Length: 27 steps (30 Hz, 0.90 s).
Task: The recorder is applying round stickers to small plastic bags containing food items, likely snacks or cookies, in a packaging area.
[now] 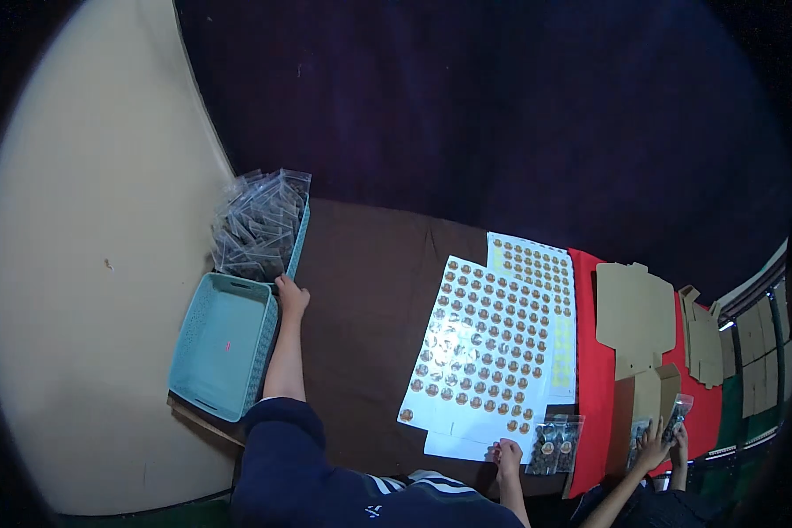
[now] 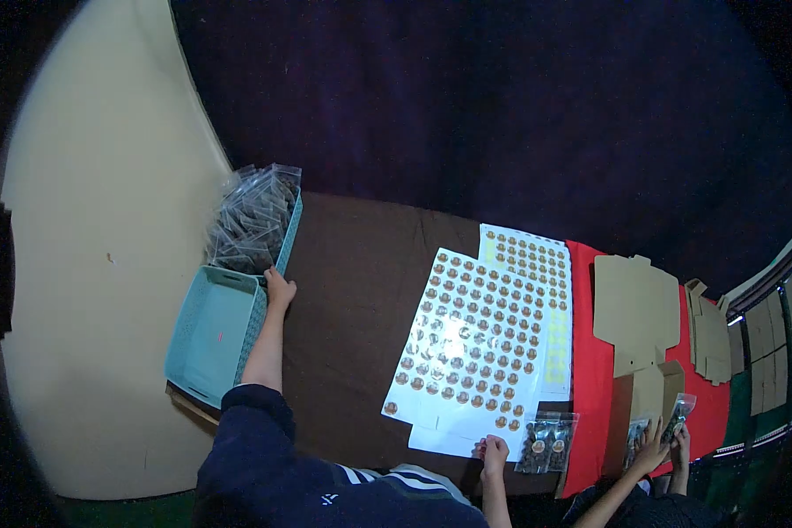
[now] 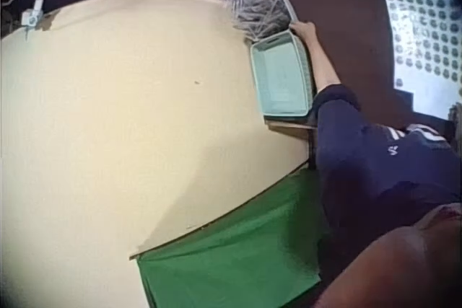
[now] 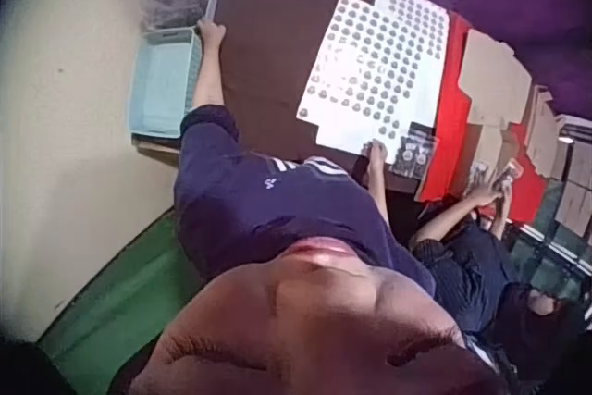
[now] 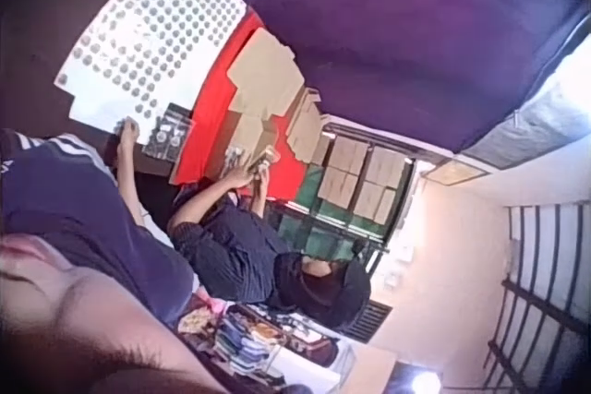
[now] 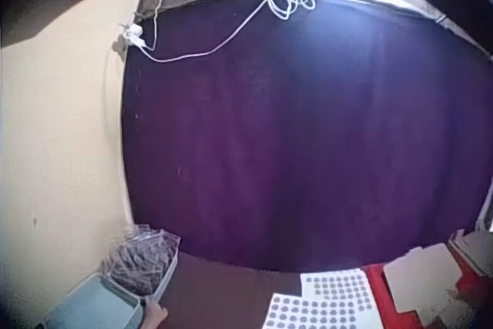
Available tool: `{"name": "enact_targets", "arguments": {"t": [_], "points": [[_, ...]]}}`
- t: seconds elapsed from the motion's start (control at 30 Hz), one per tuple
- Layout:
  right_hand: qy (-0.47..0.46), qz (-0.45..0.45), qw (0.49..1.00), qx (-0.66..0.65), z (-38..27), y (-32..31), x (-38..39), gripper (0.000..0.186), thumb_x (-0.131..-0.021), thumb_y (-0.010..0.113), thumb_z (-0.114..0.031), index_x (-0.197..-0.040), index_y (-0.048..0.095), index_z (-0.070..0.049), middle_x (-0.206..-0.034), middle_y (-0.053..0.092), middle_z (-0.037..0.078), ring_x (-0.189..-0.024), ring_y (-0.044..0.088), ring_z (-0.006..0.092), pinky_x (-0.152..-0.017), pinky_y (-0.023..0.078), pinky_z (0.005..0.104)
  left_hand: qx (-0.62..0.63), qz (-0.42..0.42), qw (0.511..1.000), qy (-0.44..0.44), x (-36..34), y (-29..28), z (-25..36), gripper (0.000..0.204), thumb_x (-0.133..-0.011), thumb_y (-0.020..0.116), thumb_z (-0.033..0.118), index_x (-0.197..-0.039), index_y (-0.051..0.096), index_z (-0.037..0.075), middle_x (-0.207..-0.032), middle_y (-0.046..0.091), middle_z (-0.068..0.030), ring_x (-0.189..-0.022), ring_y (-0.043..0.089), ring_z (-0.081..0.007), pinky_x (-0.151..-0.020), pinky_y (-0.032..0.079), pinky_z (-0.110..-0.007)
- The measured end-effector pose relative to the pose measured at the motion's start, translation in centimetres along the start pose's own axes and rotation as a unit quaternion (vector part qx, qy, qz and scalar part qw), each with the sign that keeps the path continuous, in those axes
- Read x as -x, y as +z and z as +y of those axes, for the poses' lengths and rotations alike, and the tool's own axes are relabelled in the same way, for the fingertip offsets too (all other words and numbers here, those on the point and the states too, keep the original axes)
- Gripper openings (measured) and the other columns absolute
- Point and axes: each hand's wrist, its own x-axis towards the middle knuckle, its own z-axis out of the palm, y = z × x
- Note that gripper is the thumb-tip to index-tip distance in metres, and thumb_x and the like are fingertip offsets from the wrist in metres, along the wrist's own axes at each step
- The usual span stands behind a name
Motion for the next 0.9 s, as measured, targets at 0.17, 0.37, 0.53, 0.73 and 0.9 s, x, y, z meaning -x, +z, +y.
{"name": "enact_targets", "arguments": {"t": [0.17, 0.37, 0.53, 0.73, 0.9], "points": [[0.004, -0.035, 0.998, 0.056, -0.3, 2.2, -1.1, 0.012, -0.086, 0.05, -0.013, -0.093, 0.051, -0.003, -0.075, 0.059, 0.007, -0.057, 0.054, 0.0103, -0.049, 0.043, 0.0205, 0.054, 0.035, 0.996, 0.058, -1.2, 1.8, 2.0, 0.068, -0.066, 0.065, 0.011, -0.121, 0.032, -0.011, -0.117, 0.037, -0.0253, -0.108, 0.043, -0.0403, -0.092, 0.038, -0.041], [0.005, -0.058, 0.994, 0.088, -0.8, 3.4, -0.4, 0.011, -0.086, 0.052, -0.013, -0.092, 0.052, -0.004, -0.078, 0.06, 0.007, -0.059, 0.054, 0.0105, -0.051, 0.044, 0.0212, 0.146, -0.05, 0.978, 0.142, 1.2, 5.1, 7.6, 0.07, -0.063, 0.066, 0.014, -0.121, 0.035, -0.01, -0.116, 0.04, -0.0258, -0.108, 0.042, -0.0396, -0.092, 0.039, -0.04], [0.007, -0.064, 0.992, 0.106, 0.0, 3.6, 0.5, 0.012, -0.086, 0.051, -0.013, -0.093, 0.052, -0.003, -0.079, 0.06, 0.007, -0.06, 0.053, 0.0101, -0.052, 0.044, 0.0207, 0.199, -0.104, 0.953, 0.202, 7.3, 5.4, 10.7, 0.059, -0.069, 0.062, 0.011, -0.12, 0.038, -0.008, -0.113, 0.042, -0.0236, -0.104, 0.046, -0.0377, -0.086, 0.041, -0.04], [-0.008, -0.091, 0.992, 0.092, 0.5, 4.4, 1.4, 0.012, -0.086, 0.051, -0.012, -0.093, 0.054, -0.002, -0.079, 0.059, 0.007, -0.062, 0.054, 0.0106, -0.052, 0.043, 0.0213, 0.086, 0.043, 0.974, 0.206, 16.1, 4.0, 9.9, 0.022, -0.084, 0.049, 0.006, -0.105, 0.054, 0.0, -0.095, 0.053, -0.0152, -0.084, 0.054, -0.0338, -0.073, 0.042, -0.039], [-0.011, -0.105, 0.99, 0.091, 1.2, 4.4, 1.6, 0.012, -0.086, 0.052, -0.012, -0.092, 0.054, -0.003, -0.08, 0.059, 0.007, -0.062, 0.052, 0.0083, -0.051, 0.042, 0.0194, 0.135, 0.029, 0.974, 0.182, 20.3, 1.1, 7.0, 0.017, -0.082, 0.049, 0.005, -0.096, 0.059, 0.005, -0.091, 0.058, -0.0101, -0.087, 0.054, -0.03, -0.074, 0.042, -0.039]]}}
